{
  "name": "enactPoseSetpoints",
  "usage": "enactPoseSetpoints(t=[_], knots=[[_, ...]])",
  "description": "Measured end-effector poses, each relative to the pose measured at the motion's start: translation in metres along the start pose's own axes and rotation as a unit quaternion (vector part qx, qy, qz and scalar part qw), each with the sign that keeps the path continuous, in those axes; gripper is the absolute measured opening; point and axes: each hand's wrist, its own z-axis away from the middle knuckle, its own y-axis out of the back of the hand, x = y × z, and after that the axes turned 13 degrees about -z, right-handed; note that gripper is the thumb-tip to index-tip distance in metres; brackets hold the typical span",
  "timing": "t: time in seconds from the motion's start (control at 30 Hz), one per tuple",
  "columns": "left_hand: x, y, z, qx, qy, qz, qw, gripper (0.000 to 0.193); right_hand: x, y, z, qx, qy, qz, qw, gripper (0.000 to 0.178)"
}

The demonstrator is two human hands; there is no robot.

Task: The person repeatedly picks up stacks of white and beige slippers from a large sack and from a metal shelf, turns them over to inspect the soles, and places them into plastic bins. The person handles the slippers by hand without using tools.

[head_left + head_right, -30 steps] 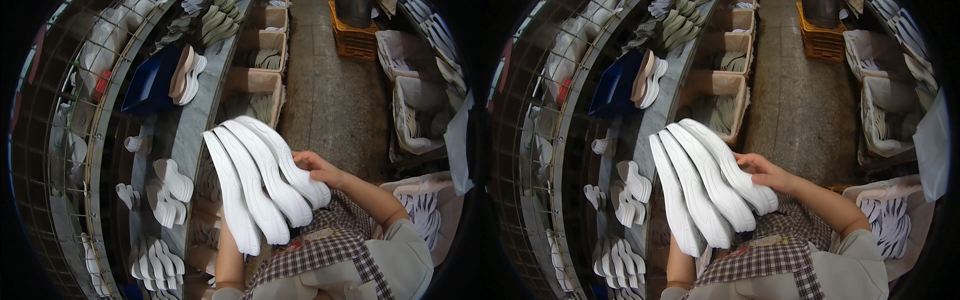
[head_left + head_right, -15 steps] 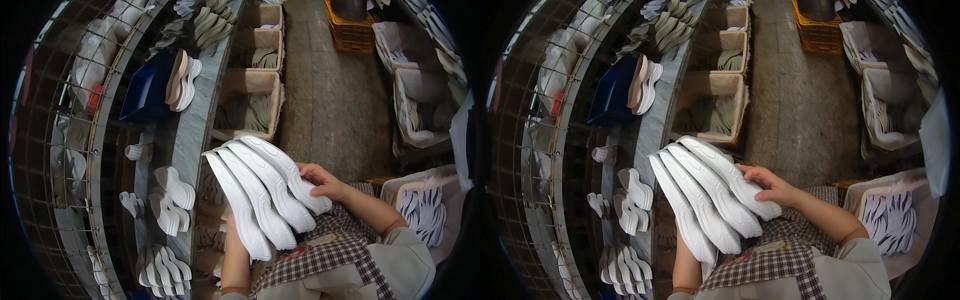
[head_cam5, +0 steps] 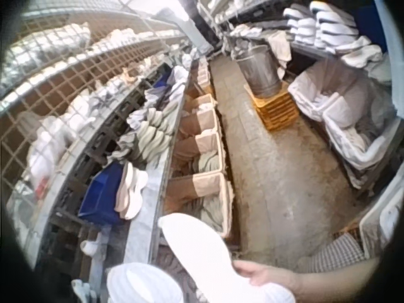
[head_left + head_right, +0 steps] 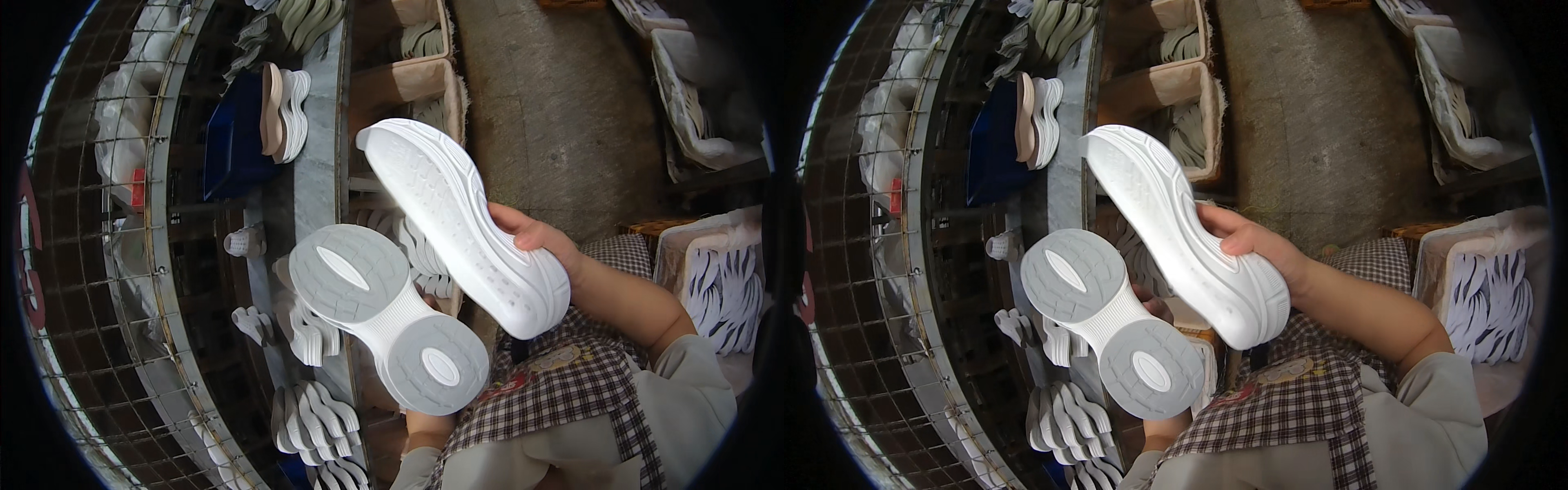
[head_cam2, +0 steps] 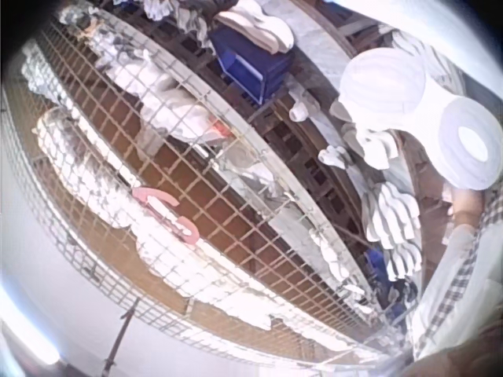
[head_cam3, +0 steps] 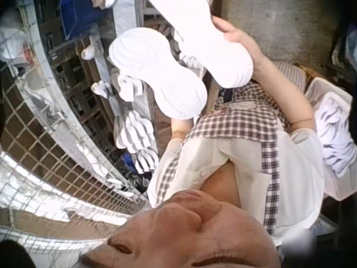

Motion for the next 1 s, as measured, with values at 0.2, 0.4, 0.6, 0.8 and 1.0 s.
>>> enactPoseSetpoints(t=[0.2,0.4,0.6,0.8,1.0], knots=[[-0.006,0.0,0.002,-0.003,0.013,0.01,1.0,0.034,0.011,0.017,0.005,0.004,0.02,0.1,0.995,0.087],[-0.005,0.004,-0.003,0.005,0.015,0.014,1.0,0.034,0.017,0.033,0.002,-0.006,-0.021,0.031,0.999,0.085],[0.005,0.007,-0.006,0.01,0.008,0.025,1.0,0.034,0.017,0.049,0.006,-0.008,-0.046,-0.159,0.986,0.081],[0.01,0.008,-0.011,0.011,0.0,0.016,1.0,0.034,0.014,0.052,0.007,0.022,-0.04,-0.036,0.998,0.083],[0.013,0.007,-0.011,0.027,-0.009,-0.019,0.999,0.034,0.019,0.074,-0.001,0.055,-0.051,0.072,0.995,0.084]])
